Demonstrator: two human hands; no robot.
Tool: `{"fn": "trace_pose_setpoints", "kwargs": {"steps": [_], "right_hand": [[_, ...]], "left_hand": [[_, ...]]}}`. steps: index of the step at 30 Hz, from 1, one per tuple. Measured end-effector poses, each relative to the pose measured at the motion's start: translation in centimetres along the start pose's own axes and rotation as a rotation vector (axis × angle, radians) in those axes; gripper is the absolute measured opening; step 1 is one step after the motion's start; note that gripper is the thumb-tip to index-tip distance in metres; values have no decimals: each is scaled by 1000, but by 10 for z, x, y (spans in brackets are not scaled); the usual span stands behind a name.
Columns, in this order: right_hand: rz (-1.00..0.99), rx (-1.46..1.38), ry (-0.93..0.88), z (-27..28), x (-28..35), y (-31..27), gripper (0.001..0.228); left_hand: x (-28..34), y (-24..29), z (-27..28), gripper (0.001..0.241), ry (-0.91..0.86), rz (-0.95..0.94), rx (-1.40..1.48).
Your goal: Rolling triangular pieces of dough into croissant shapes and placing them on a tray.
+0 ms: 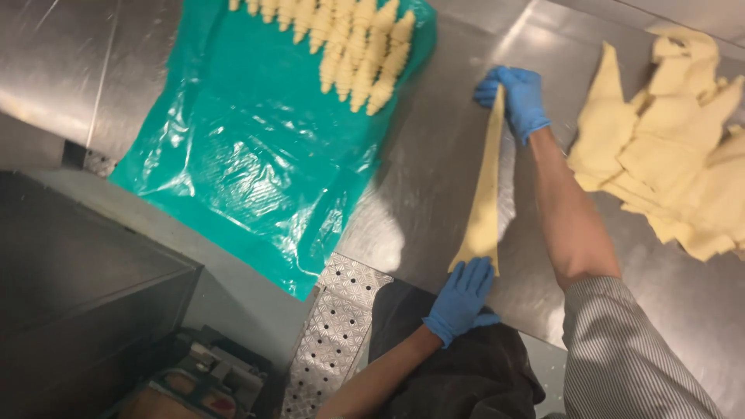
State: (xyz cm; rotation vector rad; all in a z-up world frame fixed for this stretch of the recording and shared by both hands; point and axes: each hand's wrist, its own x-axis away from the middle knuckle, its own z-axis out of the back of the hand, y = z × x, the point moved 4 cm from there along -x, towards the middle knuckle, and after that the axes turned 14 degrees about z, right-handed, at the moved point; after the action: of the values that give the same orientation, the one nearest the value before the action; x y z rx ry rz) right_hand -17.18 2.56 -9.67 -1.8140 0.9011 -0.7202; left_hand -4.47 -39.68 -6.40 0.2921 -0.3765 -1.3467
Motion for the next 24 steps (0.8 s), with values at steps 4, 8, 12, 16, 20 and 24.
{"fn": "trace_pose_setpoints", "kwargs": {"steps": [4,8,12,16,20,24], "right_hand": [[234,168,-45,4,58,-31,32],[367,736,-115,5,216,-58,60],[391,1389,-329,12,387,-11,69],[301,1388,-342,-7,433,-9,71],[351,1467,-347,-2,442,-1,70],[374,1525,-419,1,436,-8,69]], "left_hand": [[-2,-13,26,106,55,8,193],[-6,-37,49,113,109,204,282],[0,-38,34,111,36,248,207],[12,-31,10,109,41,223,191],[16,-30,12,108,42,228,213],[18,-31,21,110,21,229,157]]}}
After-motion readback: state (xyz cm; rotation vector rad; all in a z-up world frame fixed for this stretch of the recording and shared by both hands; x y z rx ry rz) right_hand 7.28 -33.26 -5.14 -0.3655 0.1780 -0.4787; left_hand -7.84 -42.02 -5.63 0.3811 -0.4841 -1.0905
